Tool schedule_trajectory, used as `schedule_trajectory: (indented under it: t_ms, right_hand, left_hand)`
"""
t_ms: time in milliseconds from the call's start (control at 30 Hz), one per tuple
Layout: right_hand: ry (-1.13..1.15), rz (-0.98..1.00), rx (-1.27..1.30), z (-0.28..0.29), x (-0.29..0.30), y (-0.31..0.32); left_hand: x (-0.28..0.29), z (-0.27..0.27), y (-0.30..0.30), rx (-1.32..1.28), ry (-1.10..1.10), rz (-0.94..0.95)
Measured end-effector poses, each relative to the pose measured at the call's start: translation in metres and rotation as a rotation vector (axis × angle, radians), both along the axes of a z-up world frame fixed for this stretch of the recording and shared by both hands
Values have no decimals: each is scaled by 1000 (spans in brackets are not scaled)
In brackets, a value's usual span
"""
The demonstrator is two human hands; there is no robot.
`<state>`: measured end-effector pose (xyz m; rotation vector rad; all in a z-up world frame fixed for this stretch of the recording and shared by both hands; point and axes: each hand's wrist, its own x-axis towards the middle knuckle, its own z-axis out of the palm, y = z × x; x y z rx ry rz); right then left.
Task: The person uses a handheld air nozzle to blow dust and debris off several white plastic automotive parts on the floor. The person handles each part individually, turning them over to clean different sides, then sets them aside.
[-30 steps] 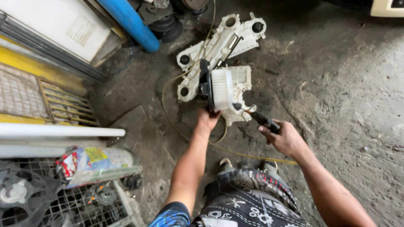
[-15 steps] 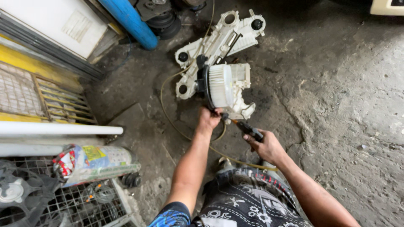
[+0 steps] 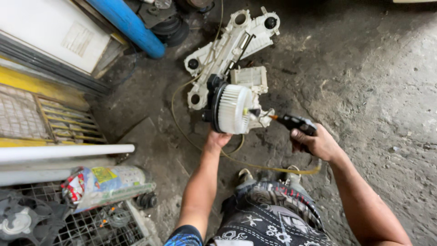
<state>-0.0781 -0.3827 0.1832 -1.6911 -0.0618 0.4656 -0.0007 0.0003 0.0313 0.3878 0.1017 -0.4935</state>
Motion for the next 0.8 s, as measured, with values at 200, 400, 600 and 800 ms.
schedule_trajectory:
  t_ms: [200, 400, 600, 800]
  right_hand:
    - [159, 36, -341, 11, 6, 1]
    - [97, 58, -331, 4, 8, 12]
    - [99, 32, -379, 6, 13, 14]
    - [171, -114, -307, 48, 34, -20]
  left_hand:
    - [1, -13, 4, 118, 204, 16]
    - [2, -14, 0, 90, 52, -48]
    - [3, -27, -4, 98, 109, 44]
    - [19, -38, 33, 96, 416, 81]
